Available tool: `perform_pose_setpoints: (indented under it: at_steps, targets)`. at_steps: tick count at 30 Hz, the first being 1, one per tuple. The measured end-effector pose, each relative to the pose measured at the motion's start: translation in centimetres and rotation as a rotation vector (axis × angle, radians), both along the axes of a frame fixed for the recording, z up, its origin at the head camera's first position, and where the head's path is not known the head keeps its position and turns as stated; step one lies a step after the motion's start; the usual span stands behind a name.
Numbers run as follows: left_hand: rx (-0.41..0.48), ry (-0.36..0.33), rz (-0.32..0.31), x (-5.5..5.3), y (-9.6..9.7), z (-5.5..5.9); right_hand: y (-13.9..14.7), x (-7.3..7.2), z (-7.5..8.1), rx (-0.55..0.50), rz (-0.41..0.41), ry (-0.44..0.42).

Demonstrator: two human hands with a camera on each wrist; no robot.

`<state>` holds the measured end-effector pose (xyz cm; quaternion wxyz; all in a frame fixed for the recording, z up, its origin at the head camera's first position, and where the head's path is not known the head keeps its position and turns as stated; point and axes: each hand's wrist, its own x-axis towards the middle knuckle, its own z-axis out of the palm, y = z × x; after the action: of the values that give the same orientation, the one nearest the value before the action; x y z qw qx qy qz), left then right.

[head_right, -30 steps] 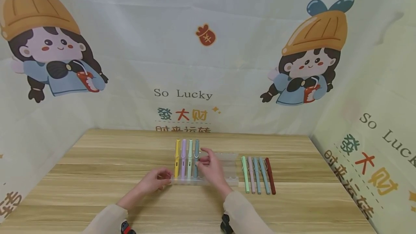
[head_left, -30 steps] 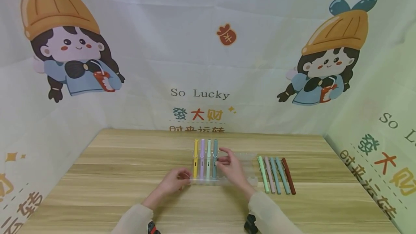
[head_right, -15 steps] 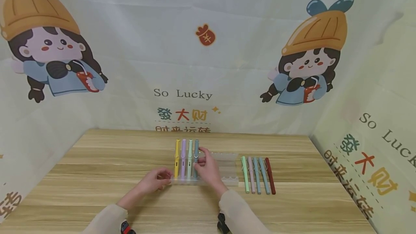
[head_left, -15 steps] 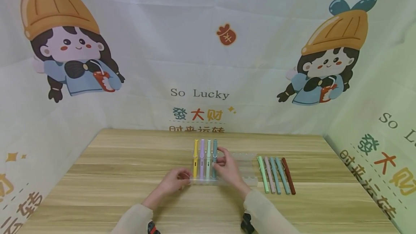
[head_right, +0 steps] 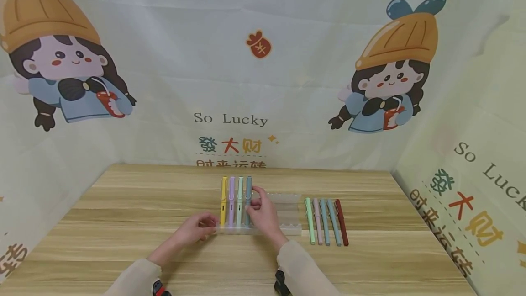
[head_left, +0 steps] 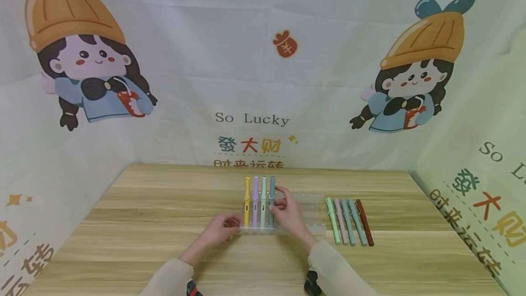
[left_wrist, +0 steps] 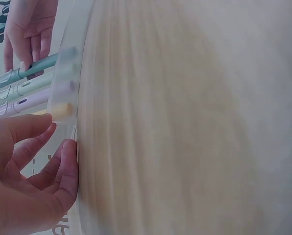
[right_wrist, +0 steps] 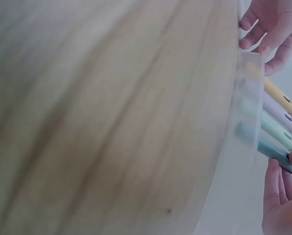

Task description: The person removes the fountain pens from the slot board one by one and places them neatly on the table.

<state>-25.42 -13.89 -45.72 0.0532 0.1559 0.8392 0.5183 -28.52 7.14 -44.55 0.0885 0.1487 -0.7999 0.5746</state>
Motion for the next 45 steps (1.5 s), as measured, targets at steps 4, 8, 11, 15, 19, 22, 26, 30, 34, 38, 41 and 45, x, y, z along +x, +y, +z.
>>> perform_pose_setpoints:
  at_steps: [4,8,11,15,19,22,26,30,34,38,41,45]
  targets:
    - [-0.004,0.001,0.003,-0.1,0.0,-0.1,0.1,0.0,0.3,-0.026,-0.006,0.024]
    - [-0.004,-0.002,0.012,-0.2,0.1,-0.1,0.4,-0.1,1.0,-0.053,-0.019,0.025]
    - [-0.001,-0.003,0.015,-0.2,0.1,-0.1,0.7,-0.1,1.6,-0.068,-0.023,0.023]
    - [0.001,0.002,0.008,-0.2,0.0,0.0,1.3,0.3,2.7,-0.099,-0.014,0.023]
    - [0.000,0.004,0.012,-0.2,0.0,0.0,2.0,1.5,4.1,-0.108,-0.015,0.019]
    - [0.004,-0.004,0.018,-0.1,0.0,-0.1,2.6,2.1,4.8,-0.093,-0.033,0.017]
    - [0.008,-0.004,0.012,-0.1,0.0,-0.1,3.7,2.2,4.7,-0.088,-0.043,0.024]
    - [0.011,0.006,0.004,0.0,0.0,-0.1,5.0,1.5,4.0,-0.089,-0.047,0.023]
    - [0.008,0.010,0.003,0.0,-0.1,-0.1,6.5,0.6,2.8,-0.073,-0.070,-0.019]
    - [0.003,0.013,-0.001,-0.1,0.0,-0.1,8.0,0.4,2.2,-0.023,-0.109,-0.038]
    - [-0.001,0.008,0.001,-0.1,0.0,-0.2,9.0,0.6,2.2,0.010,-0.131,-0.029]
    - [-0.005,-0.001,0.012,-0.2,0.1,-0.1,10.5,0.9,2.2,0.023,-0.132,-0.026]
